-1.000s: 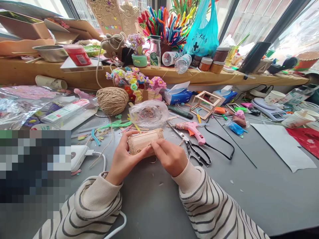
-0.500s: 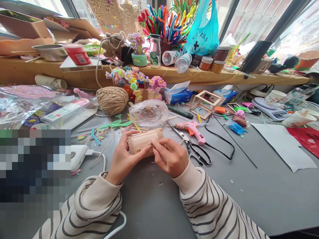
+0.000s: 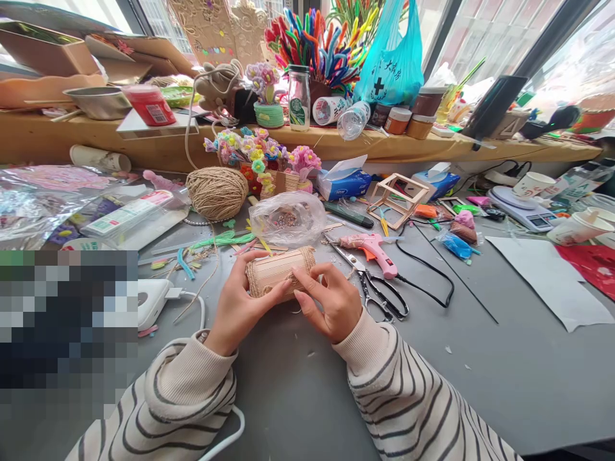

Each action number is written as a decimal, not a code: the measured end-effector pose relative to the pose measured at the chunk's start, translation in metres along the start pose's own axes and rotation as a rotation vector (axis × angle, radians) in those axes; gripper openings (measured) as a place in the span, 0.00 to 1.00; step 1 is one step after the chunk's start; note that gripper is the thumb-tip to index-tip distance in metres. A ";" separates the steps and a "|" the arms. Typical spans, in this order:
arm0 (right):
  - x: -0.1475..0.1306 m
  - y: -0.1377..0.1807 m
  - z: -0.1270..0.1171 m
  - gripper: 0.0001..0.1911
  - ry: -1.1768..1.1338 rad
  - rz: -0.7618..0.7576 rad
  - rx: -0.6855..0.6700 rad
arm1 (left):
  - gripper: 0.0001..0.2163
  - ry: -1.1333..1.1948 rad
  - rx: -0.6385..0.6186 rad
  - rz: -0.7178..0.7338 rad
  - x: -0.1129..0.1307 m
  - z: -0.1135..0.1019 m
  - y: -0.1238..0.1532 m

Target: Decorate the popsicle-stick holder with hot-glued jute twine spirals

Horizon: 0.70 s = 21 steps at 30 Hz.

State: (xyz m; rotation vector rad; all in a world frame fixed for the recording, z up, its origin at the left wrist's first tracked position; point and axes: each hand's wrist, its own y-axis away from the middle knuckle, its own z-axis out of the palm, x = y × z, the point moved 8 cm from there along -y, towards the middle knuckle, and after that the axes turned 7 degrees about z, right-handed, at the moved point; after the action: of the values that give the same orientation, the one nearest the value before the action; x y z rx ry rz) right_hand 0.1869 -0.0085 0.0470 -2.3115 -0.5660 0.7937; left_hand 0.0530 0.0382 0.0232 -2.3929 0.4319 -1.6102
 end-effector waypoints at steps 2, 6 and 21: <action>-0.001 0.000 0.000 0.18 0.009 -0.008 0.001 | 0.21 -0.006 0.000 -0.002 0.000 0.000 0.000; -0.001 0.000 0.000 0.17 0.044 -0.014 0.003 | 0.20 -0.002 0.000 -0.004 0.001 0.000 0.000; 0.008 -0.003 0.001 0.16 -0.050 0.123 -0.004 | 0.20 -0.011 0.006 0.001 0.002 -0.002 0.000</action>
State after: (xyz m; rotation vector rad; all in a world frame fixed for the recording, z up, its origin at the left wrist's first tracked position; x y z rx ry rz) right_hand 0.1916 -0.0017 0.0449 -2.3540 -0.4507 0.9103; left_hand 0.0522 0.0375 0.0253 -2.3955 0.4252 -1.5954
